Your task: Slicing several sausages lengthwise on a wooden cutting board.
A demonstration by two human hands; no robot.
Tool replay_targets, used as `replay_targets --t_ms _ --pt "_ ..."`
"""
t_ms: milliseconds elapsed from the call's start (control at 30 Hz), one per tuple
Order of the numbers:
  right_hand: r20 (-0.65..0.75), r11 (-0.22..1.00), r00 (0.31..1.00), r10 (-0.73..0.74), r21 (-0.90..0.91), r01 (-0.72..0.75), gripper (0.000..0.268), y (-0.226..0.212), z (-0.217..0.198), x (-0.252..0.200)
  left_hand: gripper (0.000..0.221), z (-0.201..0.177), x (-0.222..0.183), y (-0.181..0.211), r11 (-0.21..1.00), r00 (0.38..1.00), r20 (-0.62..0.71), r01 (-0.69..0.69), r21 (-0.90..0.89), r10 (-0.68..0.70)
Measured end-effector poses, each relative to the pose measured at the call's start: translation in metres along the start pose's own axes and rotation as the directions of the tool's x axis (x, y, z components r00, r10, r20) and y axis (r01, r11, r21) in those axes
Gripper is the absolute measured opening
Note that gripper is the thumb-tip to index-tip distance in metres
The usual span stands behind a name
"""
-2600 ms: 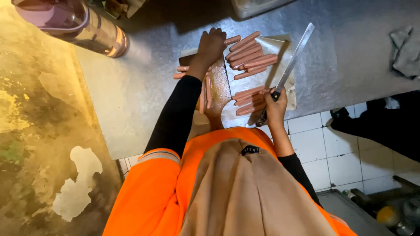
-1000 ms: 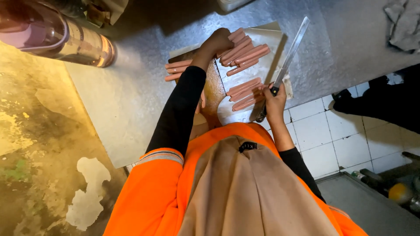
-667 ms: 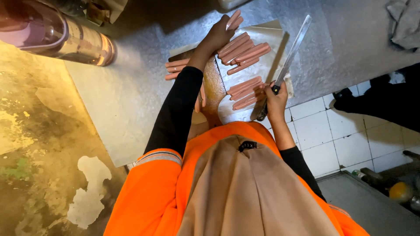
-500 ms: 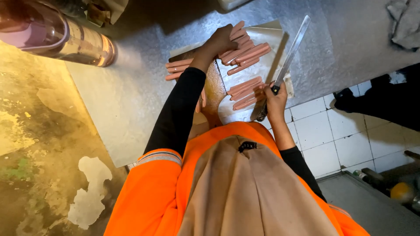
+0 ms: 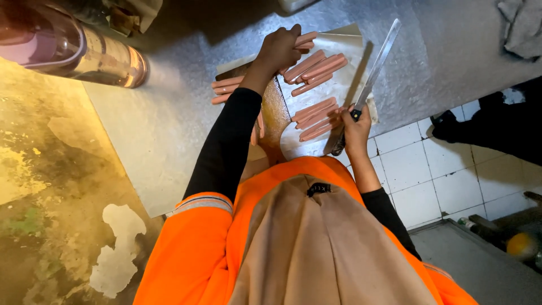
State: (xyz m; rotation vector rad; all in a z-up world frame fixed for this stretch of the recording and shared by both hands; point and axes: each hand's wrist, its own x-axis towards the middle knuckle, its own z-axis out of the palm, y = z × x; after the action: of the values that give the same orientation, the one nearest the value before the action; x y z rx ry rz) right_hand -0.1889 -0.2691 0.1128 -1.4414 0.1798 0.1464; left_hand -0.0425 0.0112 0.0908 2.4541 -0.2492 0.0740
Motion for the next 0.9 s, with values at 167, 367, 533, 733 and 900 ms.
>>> replay_targets --t_ms 167,367,533,733,900 --pt "0.037 0.998 0.999 0.015 0.063 -0.017 0.018 -0.004 0.003 -0.001 0.039 0.018 0.005 -0.009 0.999 0.989 -0.145 -0.031 0.029 0.035" --pt "0.020 0.993 0.999 0.050 0.108 -0.052 0.019 0.001 0.001 0.000 0.040 0.035 0.005 -0.023 0.982 0.996 0.013 0.084 -0.168 -0.083" --pt "0.016 0.995 0.999 0.048 0.081 -0.049 0.016 -0.003 0.001 -0.003 0.043 0.038 0.007 -0.027 0.984 0.979 0.128 0.165 -0.062 -0.156" --pt "0.005 0.999 0.999 0.033 0.010 -0.033 0.017 -0.003 -0.001 0.001 0.036 0.003 0.010 -0.020 0.994 1.000 0.001 -0.014 0.112 0.014" --pt "0.001 0.998 0.999 0.045 0.048 -0.045 0.016 0.012 -0.007 0.005 0.042 -0.116 -0.024 0.011 0.995 0.997 0.033 -0.075 0.068 0.073"
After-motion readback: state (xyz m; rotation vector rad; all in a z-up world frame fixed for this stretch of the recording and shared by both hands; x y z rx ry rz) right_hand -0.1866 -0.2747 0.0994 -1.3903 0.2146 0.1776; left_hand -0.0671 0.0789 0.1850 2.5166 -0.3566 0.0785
